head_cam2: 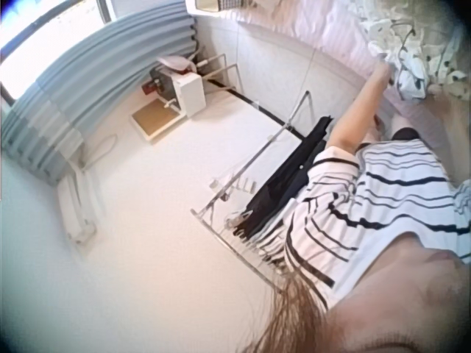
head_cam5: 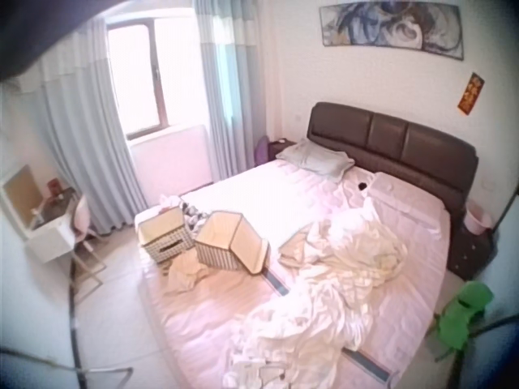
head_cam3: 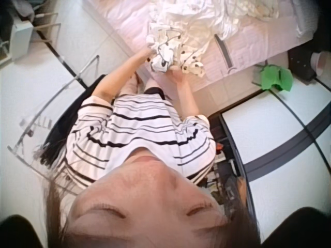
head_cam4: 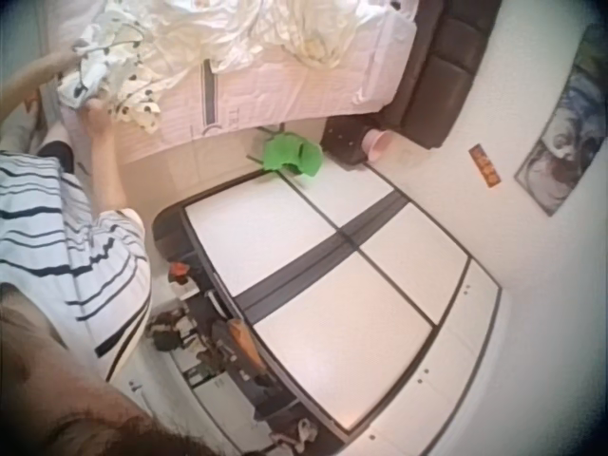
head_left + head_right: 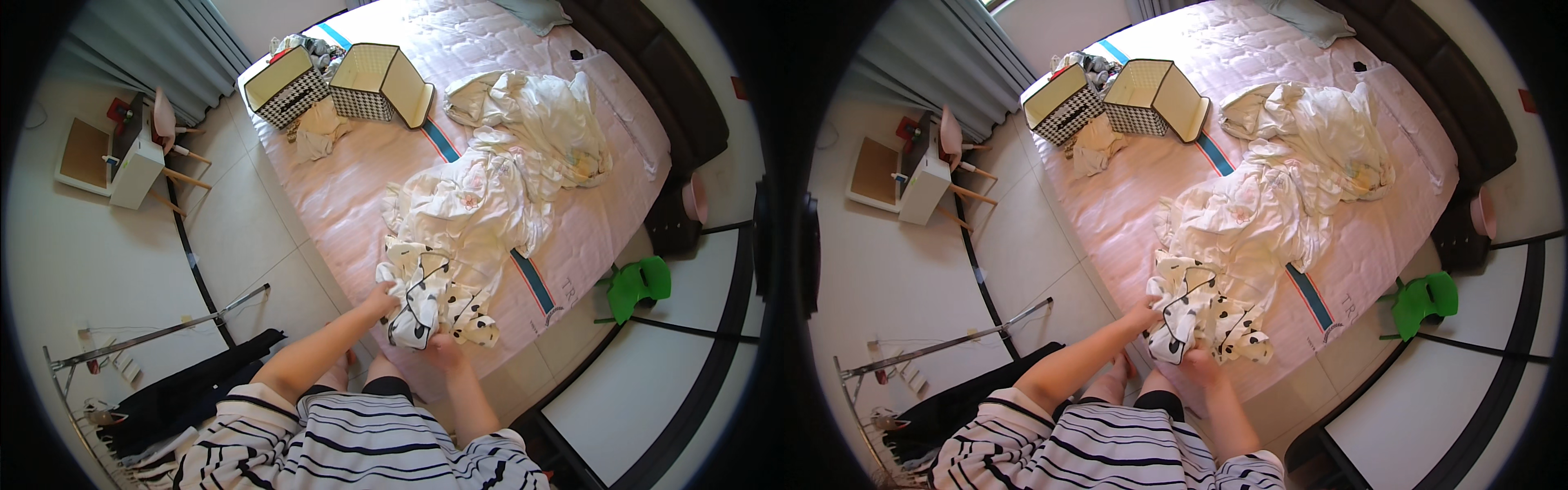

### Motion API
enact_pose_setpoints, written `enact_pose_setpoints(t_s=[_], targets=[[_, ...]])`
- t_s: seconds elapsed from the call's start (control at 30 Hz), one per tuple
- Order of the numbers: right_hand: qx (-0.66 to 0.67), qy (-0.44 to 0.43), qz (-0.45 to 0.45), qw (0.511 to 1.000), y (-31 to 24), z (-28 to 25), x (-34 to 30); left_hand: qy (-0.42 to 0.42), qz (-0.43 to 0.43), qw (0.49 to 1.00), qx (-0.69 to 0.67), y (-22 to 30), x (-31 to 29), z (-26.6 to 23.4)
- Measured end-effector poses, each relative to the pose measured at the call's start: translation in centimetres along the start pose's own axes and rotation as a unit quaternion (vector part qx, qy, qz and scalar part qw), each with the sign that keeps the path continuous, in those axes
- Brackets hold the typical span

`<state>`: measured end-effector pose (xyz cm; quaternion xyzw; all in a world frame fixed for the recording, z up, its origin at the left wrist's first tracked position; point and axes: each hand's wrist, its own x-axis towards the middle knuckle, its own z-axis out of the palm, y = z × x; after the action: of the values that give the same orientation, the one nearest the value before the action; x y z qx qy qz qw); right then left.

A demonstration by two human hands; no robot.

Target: The person folds a black garment and hangs it on a hanger, then hangs a patterned garment on a hanger. They then fold various small items, including socks and underwear, and place them into a storage box on the bed.

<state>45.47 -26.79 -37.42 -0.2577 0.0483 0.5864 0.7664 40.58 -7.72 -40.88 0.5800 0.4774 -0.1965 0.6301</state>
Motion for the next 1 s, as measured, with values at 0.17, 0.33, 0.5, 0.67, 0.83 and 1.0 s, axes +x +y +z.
enact_pose_setpoints(t_s=[0.17,0.33,0.5,0.67,0.83,1.0], targets=[[0.052,0.029,-0.061,0.996,-2.6,1.8,-1.0,-0.015,0.034,0.953,-0.301,0.8,-2.6,-2.8],[-0.082,0.018,0.024,0.996,-5.2,1.4,-0.4,-0.124,0.070,0.852,-0.503,2.2,-6.7,-7.3],[-0.257,0.184,0.006,0.949,-6.3,6.7,4.0,-0.214,0.130,0.787,-0.564,4.2,-13.4,-10.4],[-0.220,0.057,0.078,0.971,-4.6,11.2,9.2,-0.172,0.176,0.780,-0.576,4.9,-18.6,-12.2],[-0.204,0.067,0.025,0.976,-4.6,17.0,11.3,0.009,0.302,0.832,-0.466,3.5,-21.3,-17.4],[-0.270,-0.036,-0.078,0.959,-4.8,23.8,11.4,0.279,0.242,0.873,-0.319,-3.0,-21.3,-23.1]])
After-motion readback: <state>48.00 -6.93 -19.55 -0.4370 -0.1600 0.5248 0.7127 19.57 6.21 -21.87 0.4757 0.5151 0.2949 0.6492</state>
